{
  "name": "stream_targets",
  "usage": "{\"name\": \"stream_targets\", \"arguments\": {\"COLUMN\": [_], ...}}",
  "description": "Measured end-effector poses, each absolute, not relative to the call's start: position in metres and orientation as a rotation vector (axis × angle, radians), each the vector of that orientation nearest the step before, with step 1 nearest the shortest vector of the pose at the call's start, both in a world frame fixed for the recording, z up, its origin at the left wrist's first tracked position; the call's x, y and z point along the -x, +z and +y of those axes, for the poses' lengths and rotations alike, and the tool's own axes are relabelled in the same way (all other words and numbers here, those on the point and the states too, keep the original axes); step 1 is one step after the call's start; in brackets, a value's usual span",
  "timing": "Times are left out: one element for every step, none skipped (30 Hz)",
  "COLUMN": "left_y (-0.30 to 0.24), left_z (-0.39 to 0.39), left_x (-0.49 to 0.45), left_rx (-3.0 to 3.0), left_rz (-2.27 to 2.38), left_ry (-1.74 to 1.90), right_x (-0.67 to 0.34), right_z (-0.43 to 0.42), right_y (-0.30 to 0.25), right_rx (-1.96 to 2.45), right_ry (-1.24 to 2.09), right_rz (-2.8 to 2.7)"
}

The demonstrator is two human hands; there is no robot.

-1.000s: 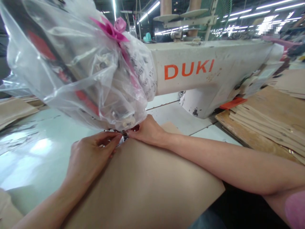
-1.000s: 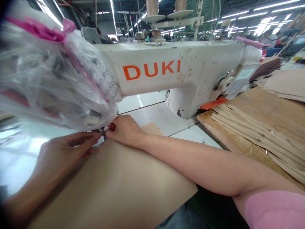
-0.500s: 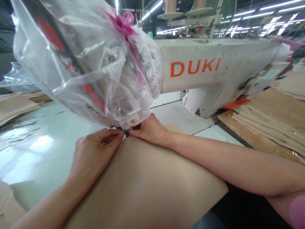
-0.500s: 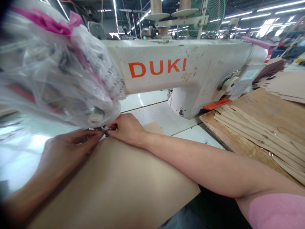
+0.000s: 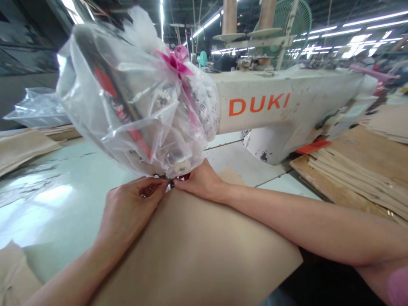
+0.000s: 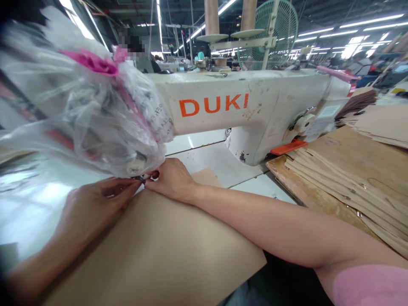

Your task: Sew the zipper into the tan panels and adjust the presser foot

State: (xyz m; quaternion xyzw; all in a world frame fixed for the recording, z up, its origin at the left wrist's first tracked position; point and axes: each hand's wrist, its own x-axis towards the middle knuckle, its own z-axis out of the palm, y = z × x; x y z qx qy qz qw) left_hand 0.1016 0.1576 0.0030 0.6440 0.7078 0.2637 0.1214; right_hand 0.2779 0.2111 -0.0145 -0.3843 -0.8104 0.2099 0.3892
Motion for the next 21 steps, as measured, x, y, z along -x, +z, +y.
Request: {"name": "stream_targets", "arguments": {"left_y": [0.003,0.003,0.003,0.003,0.002,0.002,0.001,0.001,0.000,0.000,0.000,-0.001,-0.001,-0.001,-0.001,-0.001,-0.002,-0.002,-0.003,-0.003,-0.003], "left_z": [0.158,0.158,0.158,0.158,0.158,0.158,0.158,0.158,0.158,0.158,0.158,0.157,0.157,0.157,0.156,0.156,0.156,0.156,0.156,0.156,0.156], "left_x": [-0.102,-0.101,-0.101,-0.101,-0.100,-0.100,-0.099,-0.098,-0.098,-0.097,-0.097,-0.096,-0.096,-0.095,-0.094,-0.094,-0.093,-0.092,-0.091,-0.091,-0.091], "left_rx": [-1.877,-1.873,-1.873,-1.871,-1.869,-1.862,-1.858,-1.855,-1.853,-1.850,-1.848,-1.845,-1.847,-1.855,-1.873,-1.892,-1.907,-1.918,-1.926,-1.931,-1.939], "left_rz": [2.067,2.070,2.075,2.080,2.083,2.089,2.092,2.092,2.088,2.075,2.059,2.042,2.029,2.021,2.016,2.016,2.015,2.008,2.001,1.997,1.997], "left_ry": [0.764,0.759,0.755,0.748,0.744,0.740,0.735,0.733,0.738,0.747,0.756,0.763,0.773,0.780,0.786,0.791,0.798,0.805,0.808,0.809,0.805], "right_x": [-0.278,-0.278,-0.278,-0.278,-0.278,-0.278,-0.279,-0.279,-0.280,-0.282,-0.283,-0.285,-0.287,-0.289,-0.290,-0.291,-0.291,-0.290,-0.289,-0.288,-0.287], "right_z": [0.211,0.211,0.210,0.210,0.210,0.210,0.211,0.211,0.212,0.213,0.215,0.217,0.219,0.221,0.224,0.226,0.228,0.230,0.231,0.232,0.233], "right_y": [-0.014,-0.014,-0.014,-0.014,-0.013,-0.012,-0.011,-0.010,-0.008,-0.006,-0.005,-0.003,-0.003,-0.003,-0.003,-0.004,-0.006,-0.007,-0.009,-0.010,-0.010], "right_rx": [0.971,0.975,0.985,1.001,1.020,1.041,1.062,1.084,1.114,1.150,1.183,1.209,1.222,1.224,1.214,1.197,1.179,1.163,1.143,1.122,1.103], "right_ry": [0.527,0.523,0.521,0.516,0.511,0.508,0.512,0.529,0.560,0.598,0.644,0.709,0.787,0.868,0.947,1.022,1.086,1.136,1.175,1.214,1.247], "right_rz": [-2.061,-2.062,-2.065,-2.065,-2.062,-2.058,-2.055,-2.051,-2.042,-2.025,-1.997,-1.948,-1.882,-1.813,-1.749,-1.696,-1.656,-1.630,-1.618,-1.606,-1.602]}}
